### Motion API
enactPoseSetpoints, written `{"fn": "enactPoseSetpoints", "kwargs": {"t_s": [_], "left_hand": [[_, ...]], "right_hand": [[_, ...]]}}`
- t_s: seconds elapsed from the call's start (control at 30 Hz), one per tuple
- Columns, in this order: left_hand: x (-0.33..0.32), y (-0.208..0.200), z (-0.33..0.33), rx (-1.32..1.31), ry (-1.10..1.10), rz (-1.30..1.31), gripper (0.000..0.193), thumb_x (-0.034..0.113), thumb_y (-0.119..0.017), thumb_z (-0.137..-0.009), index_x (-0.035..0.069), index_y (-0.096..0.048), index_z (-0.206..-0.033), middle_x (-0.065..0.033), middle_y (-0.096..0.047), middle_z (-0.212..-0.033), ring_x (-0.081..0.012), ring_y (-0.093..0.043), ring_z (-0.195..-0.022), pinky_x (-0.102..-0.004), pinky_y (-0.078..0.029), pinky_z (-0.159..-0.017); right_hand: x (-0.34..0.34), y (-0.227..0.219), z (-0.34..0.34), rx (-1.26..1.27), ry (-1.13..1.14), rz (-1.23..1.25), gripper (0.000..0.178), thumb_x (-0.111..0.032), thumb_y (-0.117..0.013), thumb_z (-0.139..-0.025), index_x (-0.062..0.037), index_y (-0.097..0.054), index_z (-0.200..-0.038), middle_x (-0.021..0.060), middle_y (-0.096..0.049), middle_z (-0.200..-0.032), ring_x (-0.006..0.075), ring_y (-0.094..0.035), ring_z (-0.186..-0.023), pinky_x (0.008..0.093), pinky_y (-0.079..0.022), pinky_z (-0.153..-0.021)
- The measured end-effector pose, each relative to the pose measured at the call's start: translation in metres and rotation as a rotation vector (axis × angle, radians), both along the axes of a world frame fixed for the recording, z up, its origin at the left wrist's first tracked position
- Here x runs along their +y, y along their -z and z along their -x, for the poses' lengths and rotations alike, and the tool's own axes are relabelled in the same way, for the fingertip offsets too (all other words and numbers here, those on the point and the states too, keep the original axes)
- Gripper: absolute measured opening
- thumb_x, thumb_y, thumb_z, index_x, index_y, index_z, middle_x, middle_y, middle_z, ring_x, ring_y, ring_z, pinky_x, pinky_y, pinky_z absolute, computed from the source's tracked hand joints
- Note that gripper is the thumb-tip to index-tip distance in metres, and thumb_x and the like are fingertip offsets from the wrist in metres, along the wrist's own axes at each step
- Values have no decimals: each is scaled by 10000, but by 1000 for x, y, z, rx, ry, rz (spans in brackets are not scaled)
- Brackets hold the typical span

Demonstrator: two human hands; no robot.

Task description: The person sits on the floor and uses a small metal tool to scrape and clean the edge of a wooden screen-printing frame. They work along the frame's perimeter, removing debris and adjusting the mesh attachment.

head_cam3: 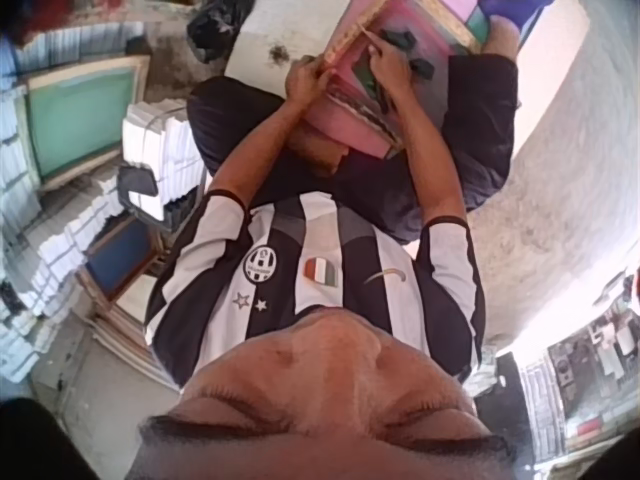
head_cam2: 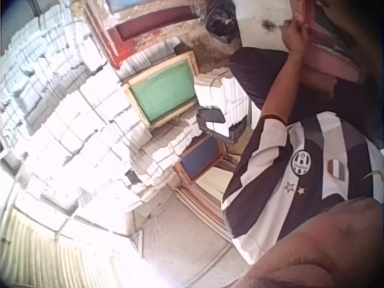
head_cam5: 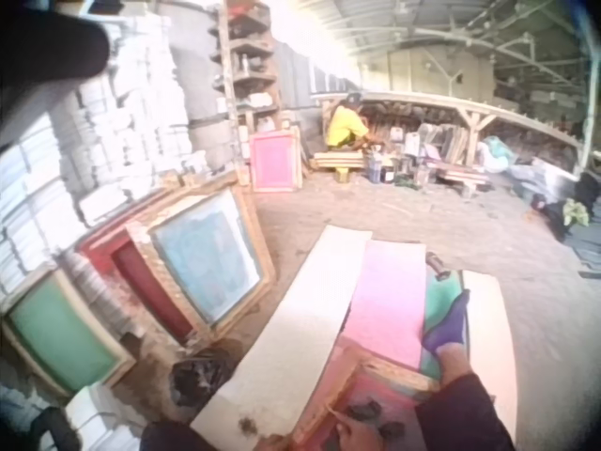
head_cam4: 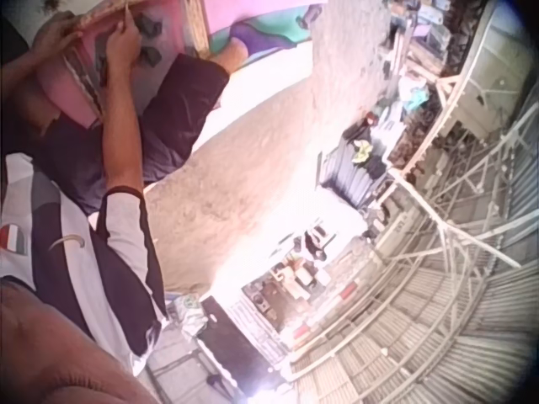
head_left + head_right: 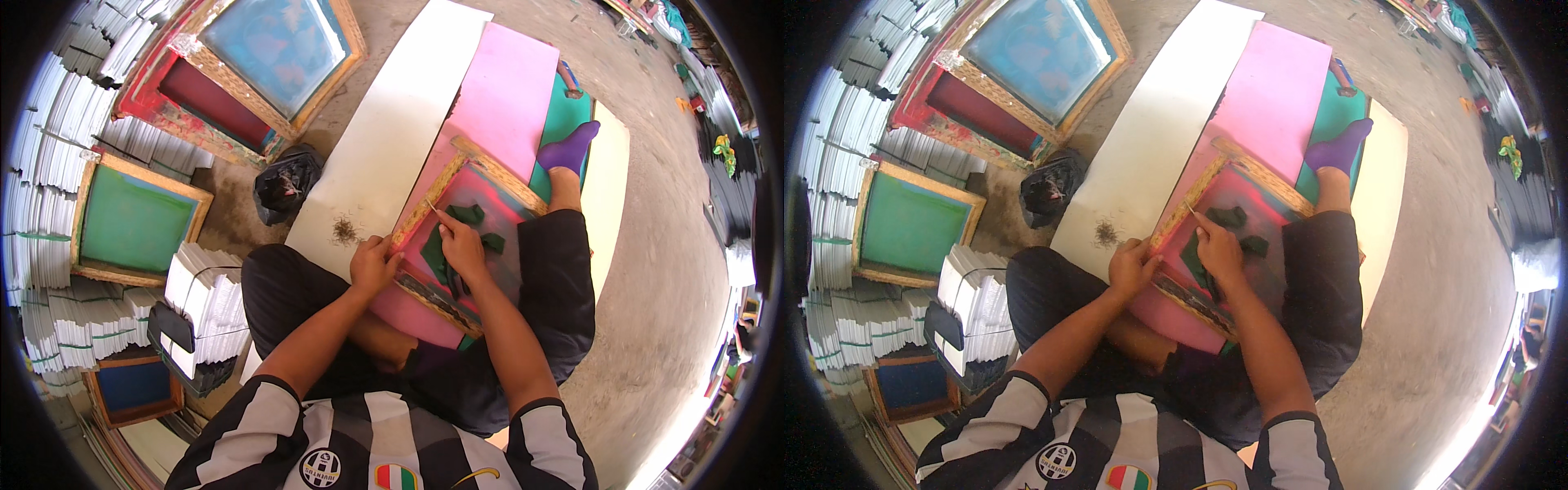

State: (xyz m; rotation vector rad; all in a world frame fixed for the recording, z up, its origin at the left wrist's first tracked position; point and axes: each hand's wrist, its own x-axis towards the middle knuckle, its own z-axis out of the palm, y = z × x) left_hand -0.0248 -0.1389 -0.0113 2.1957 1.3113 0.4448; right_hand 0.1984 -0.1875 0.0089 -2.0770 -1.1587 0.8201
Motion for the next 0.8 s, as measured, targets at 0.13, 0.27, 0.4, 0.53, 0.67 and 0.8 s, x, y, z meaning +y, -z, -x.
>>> {"fn": "enactPoseSetpoints", "kwargs": {"t_s": [0.13,0.27,0.4,0.53,0.67,0.8], "left_hand": [[0,2,1,11,3,-3,460,294,-796,-852,59,-716,-1240,-104,-662,-958,-336,-647,-918,-441,-541,-801],[1,0,2,23,21,-20,466,298,-787,-862,65,-708,-1258,-105,-659,-953,-337,-650,-923,-446,-541,-805],[0,-4,1,33,19,0,470,299,-785,-865,69,-705,-1267,-109,-657,-952,-343,-653,-930,-454,-540,-811],[0,-6,1,34,23,-35,459,305,-787,-863,69,-709,-1249,-112,-658,-945,-345,-656,-926,-461,-537,-812],[1,-8,0,64,24,15,440,310,-785,-866,68,-714,-1227,-113,-662,-941,-343,-657,-924,-461,-537,-812],[4,-12,2,46,32,86,432,319,-782,-869,71,-719,-1216,-119,-665,-951,-347,-656,-929,-462,-537,-809]], "right_hand": [[4,-7,-2,25,-37,62,377,-258,-594,-1013,-277,-668,-1382,218,-728,-1110,460,-682,-1037,525,-542,-899],[6,-7,2,54,8,44,380,-247,-596,-1011,-278,-669,-1382,215,-728,-1117,450,-680,-1062,526,-536,-915],[12,-7,3,26,11,7,383,-241,-591,-1003,-231,-677,-1376,223,-726,-1140,445,-682,-1080,531,-533,-934],[37,-17,-10,-64,-117,30,360,-216,-583,-980,-115,-720,-1297,241,-723,-1160,421,-688,-1115,487,-539,-971],[84,-23,-25,-211,-357,297,365,-209,-568,-930,-55,-747,-1209,261,-720,-1155,432,-700,-1080,513,-541,-973],[99,-38,-17,-301,-394,403,352,-212,-558,-934,-68,-754,-1190,254,-727,-1139,431,-706,-1059,527,-546,-954]]}}
